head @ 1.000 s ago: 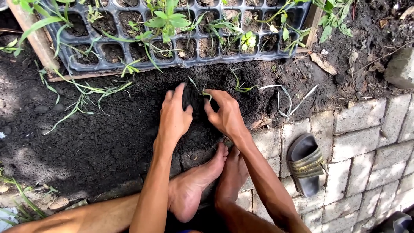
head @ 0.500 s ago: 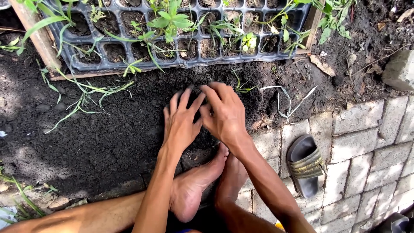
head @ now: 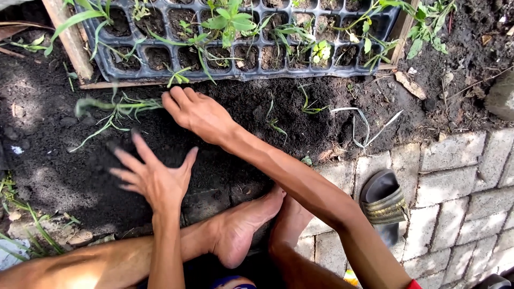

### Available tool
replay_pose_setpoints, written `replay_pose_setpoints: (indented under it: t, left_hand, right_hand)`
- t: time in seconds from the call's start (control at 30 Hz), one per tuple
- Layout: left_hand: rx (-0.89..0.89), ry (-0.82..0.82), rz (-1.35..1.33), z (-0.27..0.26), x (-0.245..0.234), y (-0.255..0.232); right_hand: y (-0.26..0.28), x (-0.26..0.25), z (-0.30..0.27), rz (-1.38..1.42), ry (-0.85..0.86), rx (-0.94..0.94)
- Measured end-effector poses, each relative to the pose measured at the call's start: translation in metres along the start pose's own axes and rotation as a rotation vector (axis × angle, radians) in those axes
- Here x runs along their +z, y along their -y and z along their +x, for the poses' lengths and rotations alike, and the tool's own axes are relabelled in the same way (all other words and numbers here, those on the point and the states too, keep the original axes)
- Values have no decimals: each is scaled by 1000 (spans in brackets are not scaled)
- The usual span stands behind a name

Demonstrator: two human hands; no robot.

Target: Transplanting small seedlings from a plastic nursery tray into a row in the soil by hand.

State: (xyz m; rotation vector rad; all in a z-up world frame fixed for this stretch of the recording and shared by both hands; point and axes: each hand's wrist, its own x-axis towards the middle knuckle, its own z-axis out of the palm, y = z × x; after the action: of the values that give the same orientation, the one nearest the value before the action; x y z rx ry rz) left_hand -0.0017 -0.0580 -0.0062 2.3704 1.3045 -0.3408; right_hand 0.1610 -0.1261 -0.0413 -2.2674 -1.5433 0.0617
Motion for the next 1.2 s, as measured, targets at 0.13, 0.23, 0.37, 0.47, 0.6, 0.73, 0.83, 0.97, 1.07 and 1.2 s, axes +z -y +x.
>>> replay_pose_setpoints:
  t: [0.13,0.23,0.37,0.47,0.6,0.73,0.83,0.97,1.07,1.2]
  left_hand:
    - [71,-98,44,18,22,-7]
    - [215,-186,102,14,33,8]
    - [310,-162,74,7,25,2]
    - [405,-142,15,1,17,-16]
    - [454,-12,-103,10,38,-48]
    - [595,129,-325,7,33,-64]
    - [585,281,-368,-6,-11,-59]
    - [353,297,-228,-1,-11,-44]
    - [417,337,-271,21,22,-48]
    - [646,386,-443,30,24,-57]
  right_hand:
    - [-5,-11,-30,147,-110,189]
    - [-4,-17,-65,504,-145,440]
    - [-10,11,-108,637,-144,681]
    - [-6,3,-106,613,-134,655]
    - [-8,-2,-103,625,-20,698]
    - [-4,-26,-101,548,78,655]
    - [-3,-45,-92,571,106,669]
    - [-1,-55,-94,602,116,699]
    - [6,-62,-97,632,102,715]
    - [14,-68,-99,594,76,730]
